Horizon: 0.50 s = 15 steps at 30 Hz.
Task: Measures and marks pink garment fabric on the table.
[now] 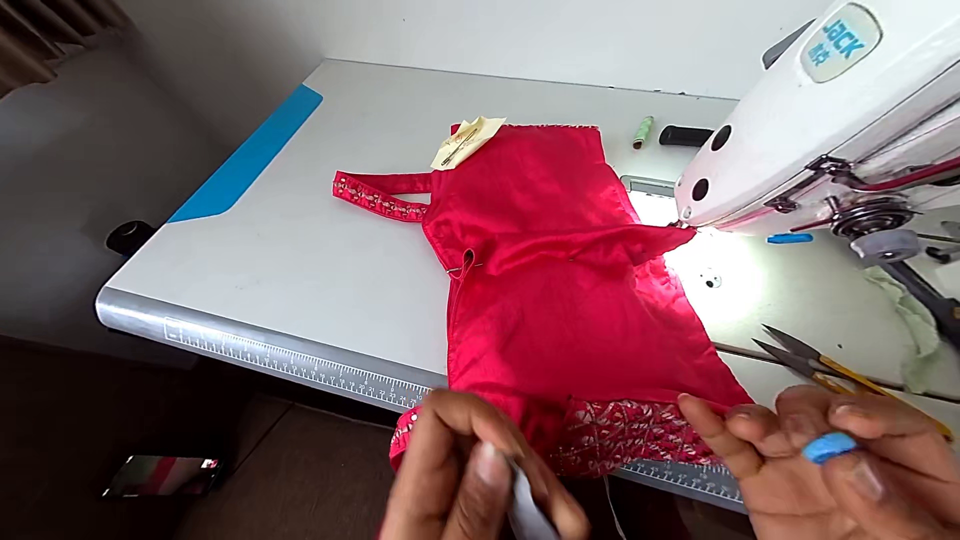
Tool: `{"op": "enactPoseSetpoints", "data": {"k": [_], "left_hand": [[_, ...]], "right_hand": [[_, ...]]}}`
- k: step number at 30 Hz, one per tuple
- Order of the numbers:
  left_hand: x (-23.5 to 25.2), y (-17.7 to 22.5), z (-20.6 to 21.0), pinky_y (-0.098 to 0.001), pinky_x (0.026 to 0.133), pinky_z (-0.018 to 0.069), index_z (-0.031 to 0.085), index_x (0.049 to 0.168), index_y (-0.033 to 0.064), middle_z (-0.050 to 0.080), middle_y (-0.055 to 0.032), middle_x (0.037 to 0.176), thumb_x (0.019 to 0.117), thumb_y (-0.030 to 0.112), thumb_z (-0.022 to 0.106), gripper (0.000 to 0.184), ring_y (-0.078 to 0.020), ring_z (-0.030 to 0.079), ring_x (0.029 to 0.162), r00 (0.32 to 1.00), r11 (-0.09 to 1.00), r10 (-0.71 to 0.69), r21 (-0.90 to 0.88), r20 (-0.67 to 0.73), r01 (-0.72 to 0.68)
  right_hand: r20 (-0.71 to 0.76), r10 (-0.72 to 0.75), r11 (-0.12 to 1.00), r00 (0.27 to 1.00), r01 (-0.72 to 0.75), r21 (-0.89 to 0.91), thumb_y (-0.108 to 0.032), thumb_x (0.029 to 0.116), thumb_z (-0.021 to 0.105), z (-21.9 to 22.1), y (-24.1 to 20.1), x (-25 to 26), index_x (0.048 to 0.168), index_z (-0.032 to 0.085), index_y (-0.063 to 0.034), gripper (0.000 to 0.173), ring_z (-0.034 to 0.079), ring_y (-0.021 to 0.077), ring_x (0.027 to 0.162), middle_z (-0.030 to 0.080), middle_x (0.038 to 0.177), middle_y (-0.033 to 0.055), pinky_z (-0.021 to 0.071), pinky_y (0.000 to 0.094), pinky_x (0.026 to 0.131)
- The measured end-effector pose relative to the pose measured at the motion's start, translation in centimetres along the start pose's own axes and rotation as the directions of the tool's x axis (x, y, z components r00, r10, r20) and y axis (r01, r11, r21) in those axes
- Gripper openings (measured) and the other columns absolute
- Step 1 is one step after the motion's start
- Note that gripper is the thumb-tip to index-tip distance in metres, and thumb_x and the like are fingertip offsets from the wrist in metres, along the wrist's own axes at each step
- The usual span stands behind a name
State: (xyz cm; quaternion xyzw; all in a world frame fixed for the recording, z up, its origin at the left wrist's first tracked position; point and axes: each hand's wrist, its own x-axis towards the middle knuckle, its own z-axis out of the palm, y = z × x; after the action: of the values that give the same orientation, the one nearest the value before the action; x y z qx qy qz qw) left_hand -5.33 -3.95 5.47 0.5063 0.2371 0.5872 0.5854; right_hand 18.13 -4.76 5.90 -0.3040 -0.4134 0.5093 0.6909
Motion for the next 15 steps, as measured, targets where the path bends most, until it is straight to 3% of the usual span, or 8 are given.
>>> {"op": "enactPoseSetpoints", "data": {"k": [3, 4, 6, 8, 9, 12, 15], "left_hand": [[-2.0, -0.3, 0.7, -0.0171, 0.061, 0.0532, 0.059, 0.115, 0.0149, 0.061, 0.0037, 0.099, 0.1111, 0.017, 0.042, 0.017, 0.0003, 0.06, 0.073, 0.993, 0.995, -0.089, -0.035, 0.08, 0.092], [-2.2, -0.5, 0.6, -0.0147, 0.058, 0.0481, 0.058, 0.115, 0.0128, 0.058, 0.0031, 0.098, 0.1112, 0.018, 0.042, 0.018, 0.0023, 0.054, 0.07, 0.994, 0.996, -0.077, 0.053, 0.076, 0.073], [-2.1, -0.8, 0.1, -0.0134, 0.062, 0.0445, 0.057, 0.121, 0.0076, 0.055, -0.001, 0.104, 0.1104, 0.029, 0.046, 0.026, 0.0029, 0.05, 0.073, 0.998, 0.935, -0.035, 0.354, 0.048, 0.016], [-1.5, -1.0, -0.2, -0.0136, 0.061, 0.0452, 0.057, 0.132, 0.0005, 0.058, -0.0096, 0.12, 0.1043, 0.036, 0.059, 0.045, 0.0025, 0.052, 0.075, 1.0, 0.835, -0.021, 0.55, 0.01, 0.011], [-1.1, -1.1, -0.1, -0.0126, 0.059, 0.0452, 0.06, 0.131, -0.0004, 0.06, -0.0108, 0.121, 0.1003, 0.034, 0.066, 0.047, 0.0026, 0.053, 0.074, 1.0, 0.801, -0.019, 0.599, 0.0, 0.015], [0.1, -1.5, 0.3, -0.0121, 0.059, 0.0452, 0.069, 0.108, 0.0028, 0.068, -0.0045, 0.096, 0.0969, 0.025, 0.071, 0.025, 0.0016, 0.055, 0.071, 1.0, 0.722, 0.013, 0.692, 0.007, -0.014], [0.9, -1.8, 0.3, -0.0152, 0.062, 0.0505, 0.066, 0.104, 0.0011, 0.067, -0.0019, 0.085, 0.1013, 0.021, 0.063, 0.02, 0.0002, 0.06, 0.07, 1.0, 0.759, -0.011, 0.651, 0.01, 0.002]], "right_hand": [[-0.027, 0.028, 0.986, 0.999, -0.023, 0.164, -0.011, 0.0957, 0.069, -0.6, -0.2, 0.3, 0.109, 0.073, -0.0119, 0.014, 0.075, 0.0214, 0.097, 0.075, 0.099, 0.0044, 0.0579, 0.0477, 0.102], [-0.025, 0.03, 0.981, 0.999, -0.025, 0.192, -0.01, 0.0951, 0.069, -0.8, -0.2, 0.3, 0.109, 0.073, -0.0112, 0.014, 0.075, 0.0219, 0.098, 0.074, 0.098, 0.0049, 0.0571, 0.0496, 0.102], [-0.028, 0.024, 0.978, 0.999, -0.018, 0.207, -0.01, 0.0941, 0.07, -0.9, -0.1, 0.3, 0.108, 0.073, -0.0117, 0.014, 0.075, 0.0217, 0.097, 0.074, 0.096, 0.0044, 0.0567, 0.0513, 0.103], [-0.034, 0.009, 0.982, 0.999, -0.003, 0.189, -0.011, 0.0933, 0.072, -0.8, 0.0, 0.3, 0.107, 0.073, -0.013, 0.014, 0.075, 0.0204, 0.095, 0.073, 0.095, 0.0028, 0.0564, 0.0511, 0.103], [-0.031, -0.004, 0.987, 1.0, 0.009, 0.158, -0.012, 0.0933, 0.072, -0.7, 0.0, 0.3, 0.108, 0.073, -0.0141, 0.015, 0.074, 0.0192, 0.094, 0.073, 0.095, 0.0017, 0.0564, 0.05, 0.104], [0.044, -0.096, 0.985, 0.994, 0.101, -0.139, -0.018, 0.0979, 0.068, -0.3, 0.3, -0.2, 0.119, 0.07, -0.0238, 0.022, 0.073, 0.0111, 0.095, 0.074, 0.102, -0.006, 0.0597, 0.0365, 0.097], [0.171, -0.199, 0.799, 0.965, 0.261, -0.542, -0.024, 0.1024, 0.064, 0.6, 1.1, -1.7, 0.124, 0.065, -0.0305, 0.023, 0.069, -0.0009, 0.096, 0.07, 0.109, -0.0166, 0.0595, 0.0189, 0.085]]}}
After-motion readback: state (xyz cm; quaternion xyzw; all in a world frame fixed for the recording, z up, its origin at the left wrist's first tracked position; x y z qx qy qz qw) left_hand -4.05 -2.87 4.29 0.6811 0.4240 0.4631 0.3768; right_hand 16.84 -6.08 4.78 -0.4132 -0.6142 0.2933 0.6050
